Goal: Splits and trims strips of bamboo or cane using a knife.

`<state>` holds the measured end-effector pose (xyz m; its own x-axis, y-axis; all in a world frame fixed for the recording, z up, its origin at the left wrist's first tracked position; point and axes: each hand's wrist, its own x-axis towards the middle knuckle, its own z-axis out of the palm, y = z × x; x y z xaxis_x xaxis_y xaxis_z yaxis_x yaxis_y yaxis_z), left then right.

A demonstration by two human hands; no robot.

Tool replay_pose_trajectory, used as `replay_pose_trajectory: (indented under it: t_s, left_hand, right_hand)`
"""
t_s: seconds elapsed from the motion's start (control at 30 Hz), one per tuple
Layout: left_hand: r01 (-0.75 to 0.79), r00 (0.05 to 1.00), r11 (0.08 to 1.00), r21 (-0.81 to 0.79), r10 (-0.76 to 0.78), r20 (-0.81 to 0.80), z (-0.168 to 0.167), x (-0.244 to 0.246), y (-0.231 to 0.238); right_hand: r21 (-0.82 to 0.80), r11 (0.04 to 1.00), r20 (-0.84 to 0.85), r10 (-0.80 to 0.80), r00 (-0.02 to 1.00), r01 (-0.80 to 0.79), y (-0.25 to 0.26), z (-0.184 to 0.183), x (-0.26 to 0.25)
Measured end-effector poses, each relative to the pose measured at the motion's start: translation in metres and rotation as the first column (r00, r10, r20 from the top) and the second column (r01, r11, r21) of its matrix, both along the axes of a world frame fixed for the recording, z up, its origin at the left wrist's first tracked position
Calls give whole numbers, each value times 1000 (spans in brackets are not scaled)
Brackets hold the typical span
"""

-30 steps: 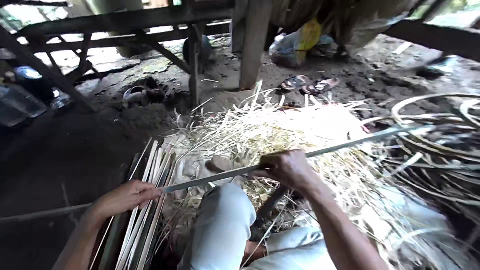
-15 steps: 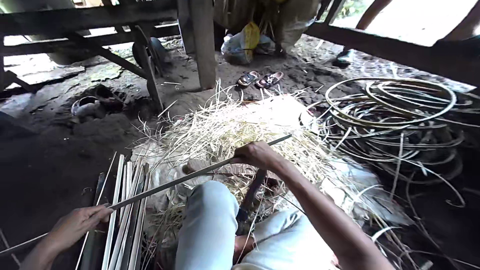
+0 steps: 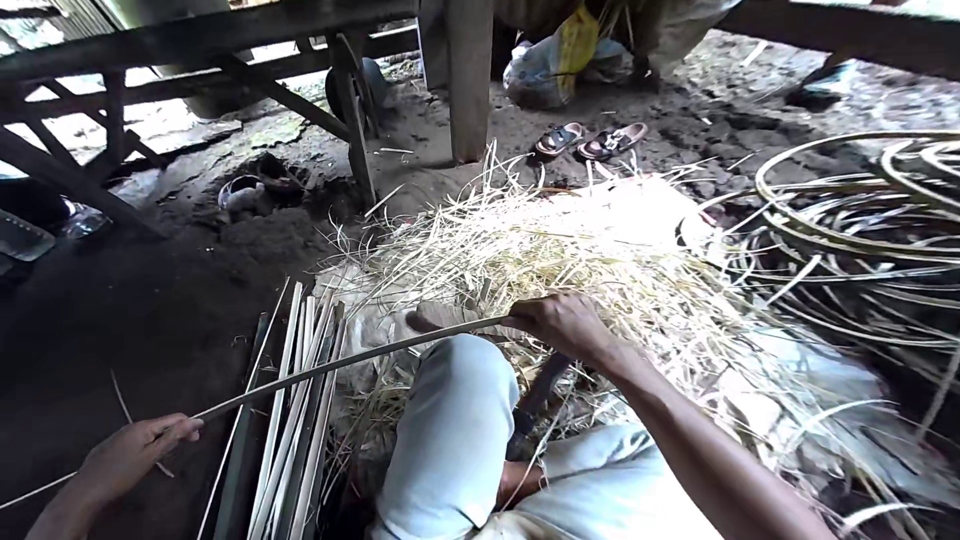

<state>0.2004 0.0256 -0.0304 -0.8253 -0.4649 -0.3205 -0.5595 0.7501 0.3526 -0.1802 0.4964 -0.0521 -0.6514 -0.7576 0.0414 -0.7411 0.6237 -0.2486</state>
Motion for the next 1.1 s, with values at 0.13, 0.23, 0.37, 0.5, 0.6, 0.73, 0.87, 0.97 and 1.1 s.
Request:
replay_pose_trajectory:
  t_s: [0.13, 0.23, 0.37, 0.5, 0.6, 0.73, 0.87, 0.97, 1.1]
  left_hand:
    - [-87, 993, 996, -17, 88, 80, 4, 27, 11]
    - [-124, 988, 992, -6, 124, 88, 9, 47, 31]
    - [-137, 989, 986, 99, 132, 60, 15, 77, 79]
    - [-149, 988, 943, 297, 132, 76, 12, 105, 129]
    - [-262, 962, 904, 337, 274, 14, -1, 112, 169]
    - [-319, 937, 925, 206, 341, -77, -17, 97, 214]
    - [-346, 928, 927, 146, 361, -92, -32, 55, 236]
    - [-351, 920, 925, 147, 370, -131, -44, 15, 242]
    - [-347, 930, 927, 141, 360, -76, -45, -36, 242]
  right_hand:
    - [27, 1000, 95, -1, 996, -1, -12, -8, 13]
    - [-87, 996, 3, 8, 1000, -8, -7, -18, 27]
    - [-140, 987, -101, -96, 990, 81, -3, -30, 52]
    - [-125, 974, -112, -203, 973, 189, -8, -31, 70]
    - [-112, 961, -77, -263, 962, 253, -9, -29, 82]
    - [-71, 942, -69, -332, 941, 327, -2, -29, 89]
    - [-45, 912, -35, -410, 911, 409, 24, -35, 103]
    - [-67, 889, -25, -455, 890, 453, 46, -37, 123]
    - [-66, 863, -29, -504, 863, 502, 68, -41, 151]
